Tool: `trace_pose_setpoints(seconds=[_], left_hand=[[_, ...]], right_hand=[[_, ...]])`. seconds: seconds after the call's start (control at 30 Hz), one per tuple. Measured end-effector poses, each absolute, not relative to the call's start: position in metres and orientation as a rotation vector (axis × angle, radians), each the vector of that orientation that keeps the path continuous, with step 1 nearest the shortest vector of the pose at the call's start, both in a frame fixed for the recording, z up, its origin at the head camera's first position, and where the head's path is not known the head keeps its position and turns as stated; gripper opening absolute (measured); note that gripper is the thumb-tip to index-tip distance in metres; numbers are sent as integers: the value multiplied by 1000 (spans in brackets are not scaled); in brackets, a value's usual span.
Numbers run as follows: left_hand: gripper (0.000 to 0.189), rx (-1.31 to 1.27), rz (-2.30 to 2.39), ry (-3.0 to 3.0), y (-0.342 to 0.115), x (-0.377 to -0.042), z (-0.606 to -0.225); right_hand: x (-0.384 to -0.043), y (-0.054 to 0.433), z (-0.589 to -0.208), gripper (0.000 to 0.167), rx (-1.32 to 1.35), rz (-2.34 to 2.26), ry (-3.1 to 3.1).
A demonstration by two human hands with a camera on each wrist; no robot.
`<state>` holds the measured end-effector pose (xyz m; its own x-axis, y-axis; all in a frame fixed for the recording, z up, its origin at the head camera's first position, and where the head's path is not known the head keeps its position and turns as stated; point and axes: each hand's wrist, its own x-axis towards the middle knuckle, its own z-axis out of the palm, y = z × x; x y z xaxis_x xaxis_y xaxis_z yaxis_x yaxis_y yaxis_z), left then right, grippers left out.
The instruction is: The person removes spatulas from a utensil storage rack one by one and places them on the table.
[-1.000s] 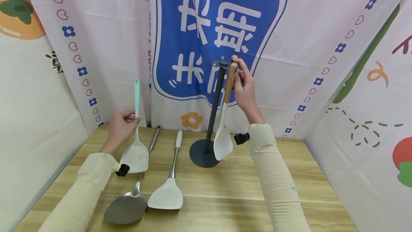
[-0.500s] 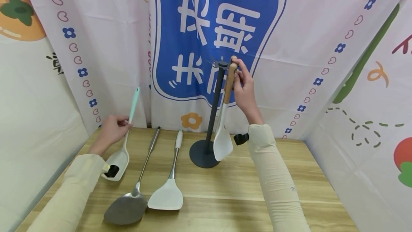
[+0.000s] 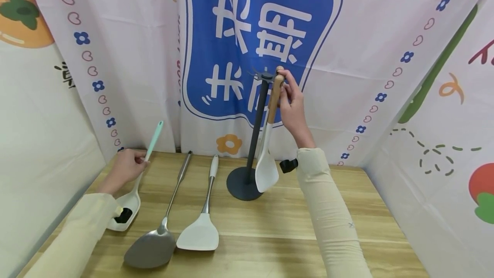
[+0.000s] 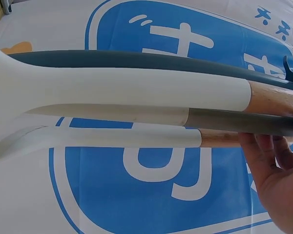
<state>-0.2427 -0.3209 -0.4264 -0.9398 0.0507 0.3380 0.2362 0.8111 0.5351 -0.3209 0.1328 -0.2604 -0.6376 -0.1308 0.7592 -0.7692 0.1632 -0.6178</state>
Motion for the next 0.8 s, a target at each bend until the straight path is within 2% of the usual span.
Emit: trace_pose_setpoints(seconds=[0.27, 0.5, 0.8], left_hand=[[23, -269, -813, -2701, -331, -239, -438], [16, -296, -818, -2734, -337, -235, -442], [26, -241, -817, -2804, -342, -235, -454]], right_hand=[[-293, 127, -244, 41, 861, 1523, -1909], [-291, 127, -243, 40, 848, 1515, -1916], [-291, 127, -244, 40, 838, 1517, -1918]])
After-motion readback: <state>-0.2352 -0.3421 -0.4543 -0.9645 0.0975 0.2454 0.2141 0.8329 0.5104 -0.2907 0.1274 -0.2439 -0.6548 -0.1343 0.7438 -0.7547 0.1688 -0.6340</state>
